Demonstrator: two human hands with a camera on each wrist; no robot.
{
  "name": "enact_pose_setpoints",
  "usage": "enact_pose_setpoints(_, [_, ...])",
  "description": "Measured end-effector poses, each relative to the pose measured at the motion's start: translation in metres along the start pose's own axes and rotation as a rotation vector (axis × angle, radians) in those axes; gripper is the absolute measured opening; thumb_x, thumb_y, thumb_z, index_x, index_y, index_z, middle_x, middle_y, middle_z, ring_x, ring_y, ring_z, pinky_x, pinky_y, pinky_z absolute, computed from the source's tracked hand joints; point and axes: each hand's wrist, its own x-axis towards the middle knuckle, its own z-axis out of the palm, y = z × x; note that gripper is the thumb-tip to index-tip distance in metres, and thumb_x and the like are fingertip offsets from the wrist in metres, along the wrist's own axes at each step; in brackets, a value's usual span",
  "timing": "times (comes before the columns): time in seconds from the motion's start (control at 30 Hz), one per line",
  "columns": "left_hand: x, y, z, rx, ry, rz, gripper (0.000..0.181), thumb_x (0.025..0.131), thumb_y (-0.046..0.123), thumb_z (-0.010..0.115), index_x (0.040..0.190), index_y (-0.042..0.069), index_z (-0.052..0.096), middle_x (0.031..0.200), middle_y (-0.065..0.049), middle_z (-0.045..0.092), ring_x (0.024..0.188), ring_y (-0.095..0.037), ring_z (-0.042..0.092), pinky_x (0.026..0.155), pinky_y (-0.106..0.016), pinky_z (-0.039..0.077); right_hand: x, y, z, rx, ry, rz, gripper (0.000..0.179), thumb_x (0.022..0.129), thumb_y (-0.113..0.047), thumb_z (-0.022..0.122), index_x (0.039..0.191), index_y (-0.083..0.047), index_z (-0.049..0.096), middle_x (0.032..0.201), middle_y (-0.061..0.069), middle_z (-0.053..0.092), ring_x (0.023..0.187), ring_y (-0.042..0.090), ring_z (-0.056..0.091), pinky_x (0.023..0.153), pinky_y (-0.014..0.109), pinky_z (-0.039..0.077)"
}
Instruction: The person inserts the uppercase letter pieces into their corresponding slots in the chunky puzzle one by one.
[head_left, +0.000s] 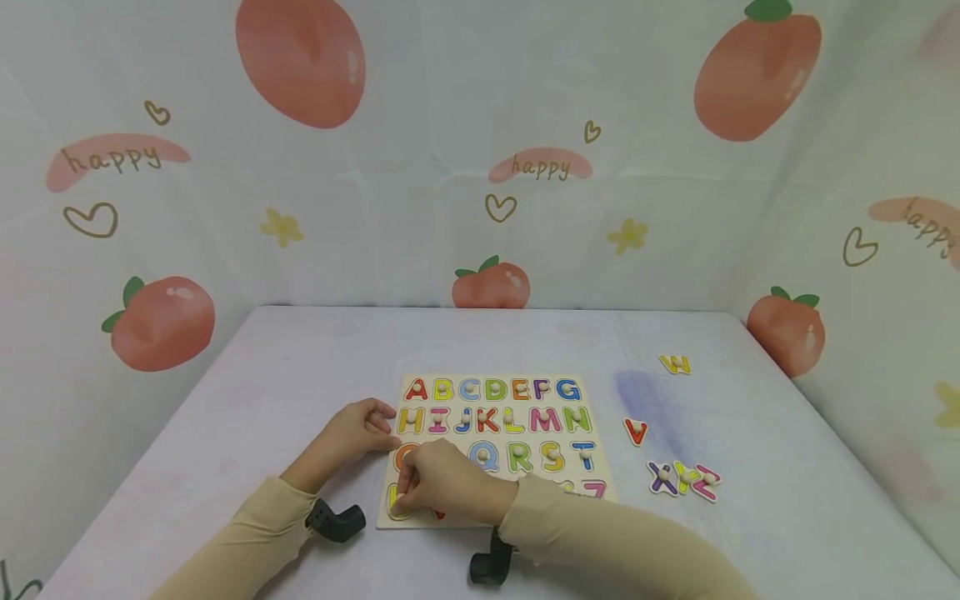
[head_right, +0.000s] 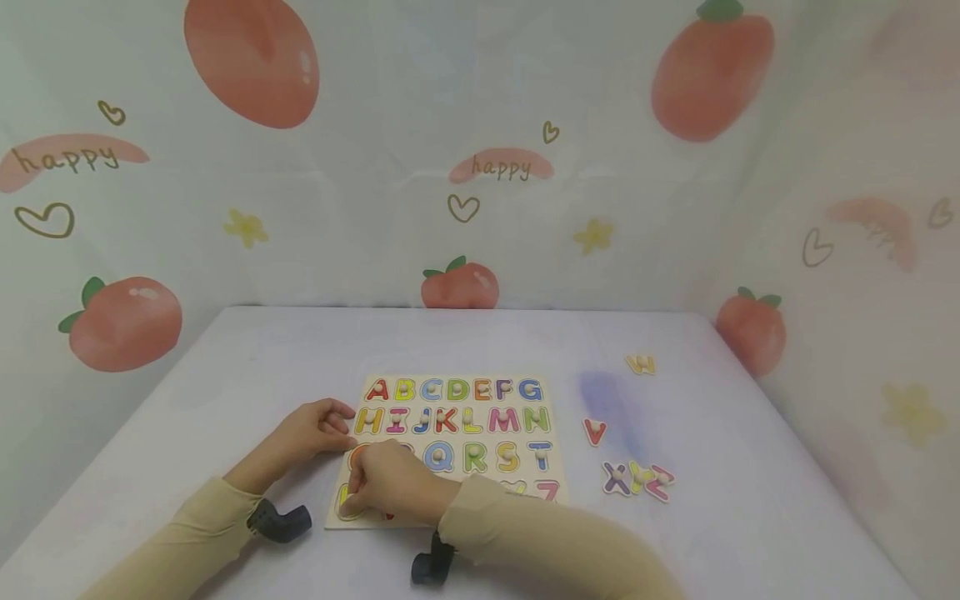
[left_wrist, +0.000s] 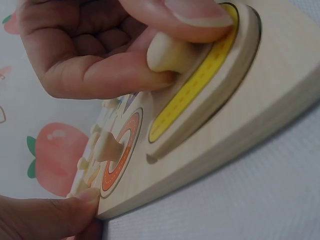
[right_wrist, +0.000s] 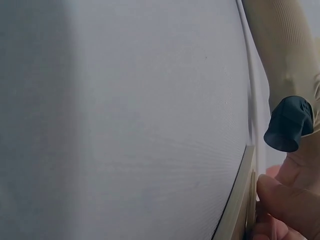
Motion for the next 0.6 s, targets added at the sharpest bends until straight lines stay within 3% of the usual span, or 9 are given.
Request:
enact_pose_setpoints(0.33, [0.001, -0.0019, -0.0001, 0.002, 0.002, 0.002, 0.048, 0.074, 0.012, 0.081, 0.113, -0.003, 0.059, 0.086, -0.005, 0.064, 0.073, -0.012, 0.06, 0.066, -0.027, 0.046, 0.0009, -0.0021, 0.0048, -0.037, 0.011, 0.02, 0.023, 0.075, -0.022, 0.082, 0.068, -0.019, 0.06, 0.051, -0.014, 0.054, 0.036, 0.002, 0.042, 0.048, 0.018, 0.038])
enact_pose_setpoints(0.6, [0.0005, -0.0013, 0.0002, -0.001, 0.005, 0.004, 0.048, 0.074, 0.011, 0.081, 0.113, -0.004, 0.059, 0.085, -0.005, 0.064, 0.072, -0.012, 0.06, 0.066, -0.027, 0.046, 0.0013, -0.0009, 0.0026, 0.036, -0.018, 0.041, 0.023, 0.075, -0.02, 0.082, 0.07, -0.019, 0.06, 0.054, -0.012, 0.055, 0.038, 0.004, 0.042, 0.044, 0.019, 0.036])
